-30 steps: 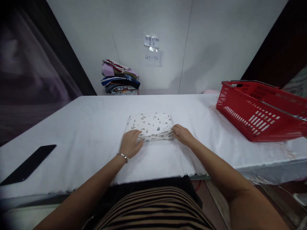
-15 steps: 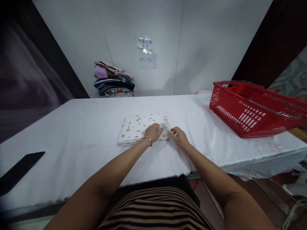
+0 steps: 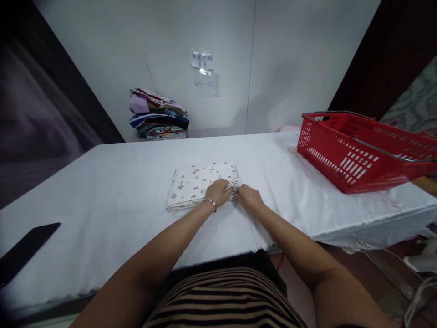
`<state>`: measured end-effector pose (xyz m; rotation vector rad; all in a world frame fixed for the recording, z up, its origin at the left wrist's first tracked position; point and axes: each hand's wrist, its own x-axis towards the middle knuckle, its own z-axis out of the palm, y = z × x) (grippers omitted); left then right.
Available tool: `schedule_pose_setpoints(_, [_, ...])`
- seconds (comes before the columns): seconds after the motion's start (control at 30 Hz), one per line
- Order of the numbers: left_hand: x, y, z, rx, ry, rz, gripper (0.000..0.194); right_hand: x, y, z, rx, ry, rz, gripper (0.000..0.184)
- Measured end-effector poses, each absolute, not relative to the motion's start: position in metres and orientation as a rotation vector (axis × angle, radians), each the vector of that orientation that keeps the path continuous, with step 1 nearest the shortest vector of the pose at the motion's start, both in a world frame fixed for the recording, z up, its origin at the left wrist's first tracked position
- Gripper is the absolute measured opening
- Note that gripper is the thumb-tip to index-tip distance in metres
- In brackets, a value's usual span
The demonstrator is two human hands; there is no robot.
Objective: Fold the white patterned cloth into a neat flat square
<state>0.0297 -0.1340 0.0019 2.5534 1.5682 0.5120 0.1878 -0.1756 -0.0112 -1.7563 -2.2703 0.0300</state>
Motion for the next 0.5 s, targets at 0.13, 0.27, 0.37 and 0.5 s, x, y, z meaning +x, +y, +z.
schedule_pose_setpoints(0.13, [0.029, -0.135, -0.001, 2.553, 1.564, 0.497, 0.010, 0.188, -0.180, -0.017, -1.777, -2.223, -0.016, 0.019])
schedule_pose_setpoints(0.27, [0.029, -0.136, -0.003, 2.544, 1.557, 0.490, 0.010, 0.187, -0.179, -0.023, -1.845, -2.090, 0.151, 0.009])
schedule_pose_setpoints(0.37, [0.029, -0.136, -0.003, 2.544, 1.566, 0.497, 0.011, 0.184, -0.176, -0.021, -1.911, -2.047, 0.213, 0.010])
schedule_pose_setpoints(0.5, [0.029, -0.135, -0.004, 2.553, 1.561, 0.489, 0.010, 0.178, -0.175, -0.015, -1.945, -2.087, 0.205, 0.009])
